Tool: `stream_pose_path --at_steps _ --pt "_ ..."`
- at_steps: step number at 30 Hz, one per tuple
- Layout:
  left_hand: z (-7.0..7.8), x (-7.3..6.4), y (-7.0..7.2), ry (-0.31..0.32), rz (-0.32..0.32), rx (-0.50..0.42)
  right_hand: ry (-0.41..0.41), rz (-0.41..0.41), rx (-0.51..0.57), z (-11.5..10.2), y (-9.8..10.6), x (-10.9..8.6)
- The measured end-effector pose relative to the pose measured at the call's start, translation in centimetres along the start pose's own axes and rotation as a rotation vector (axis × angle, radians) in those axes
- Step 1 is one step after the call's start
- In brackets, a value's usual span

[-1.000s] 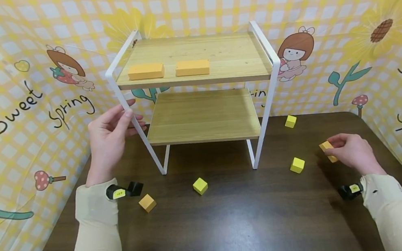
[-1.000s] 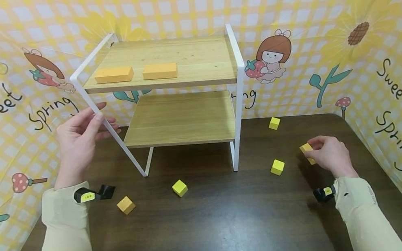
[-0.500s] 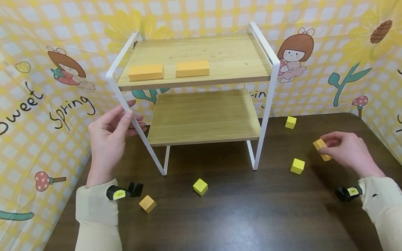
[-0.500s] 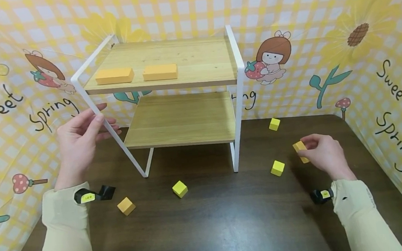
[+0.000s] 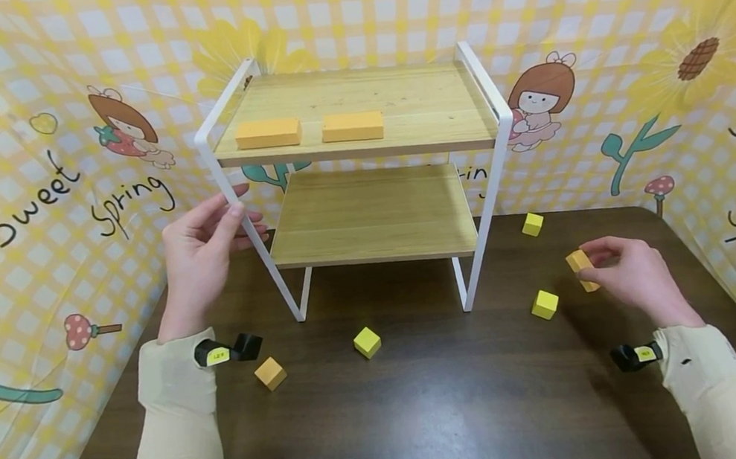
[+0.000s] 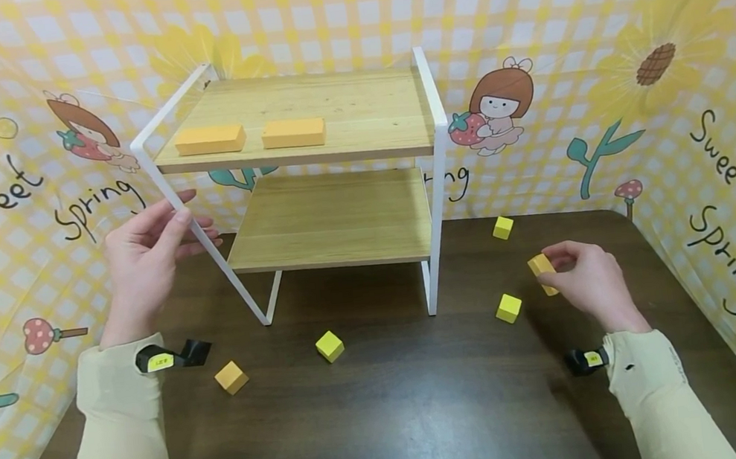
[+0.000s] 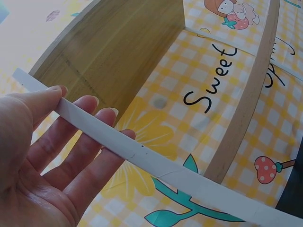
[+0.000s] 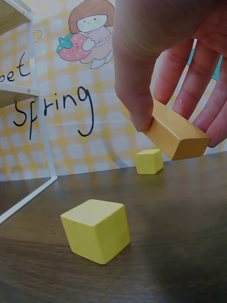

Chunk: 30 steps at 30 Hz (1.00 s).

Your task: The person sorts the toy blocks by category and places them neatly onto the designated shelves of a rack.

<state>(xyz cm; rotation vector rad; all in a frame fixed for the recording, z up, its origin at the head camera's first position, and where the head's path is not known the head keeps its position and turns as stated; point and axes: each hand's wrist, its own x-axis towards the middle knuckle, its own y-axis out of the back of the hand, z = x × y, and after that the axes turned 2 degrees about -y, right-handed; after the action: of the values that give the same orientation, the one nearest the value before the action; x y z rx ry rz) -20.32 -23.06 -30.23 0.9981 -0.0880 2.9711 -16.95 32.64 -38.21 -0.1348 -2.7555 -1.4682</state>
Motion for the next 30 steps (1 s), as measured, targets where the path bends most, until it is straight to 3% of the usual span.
stream_pose_path --at_steps 11,30 --pt "0.1 0.0 0.0 0.001 -0.009 -0.036 0.051 0.021 0.015 -1.2 0.1 -0.2" --pt "0.1 0.0 0.0 0.009 -0.011 -0.008 0.136 0.052 0.060 -4.3 0.7 -1.2"
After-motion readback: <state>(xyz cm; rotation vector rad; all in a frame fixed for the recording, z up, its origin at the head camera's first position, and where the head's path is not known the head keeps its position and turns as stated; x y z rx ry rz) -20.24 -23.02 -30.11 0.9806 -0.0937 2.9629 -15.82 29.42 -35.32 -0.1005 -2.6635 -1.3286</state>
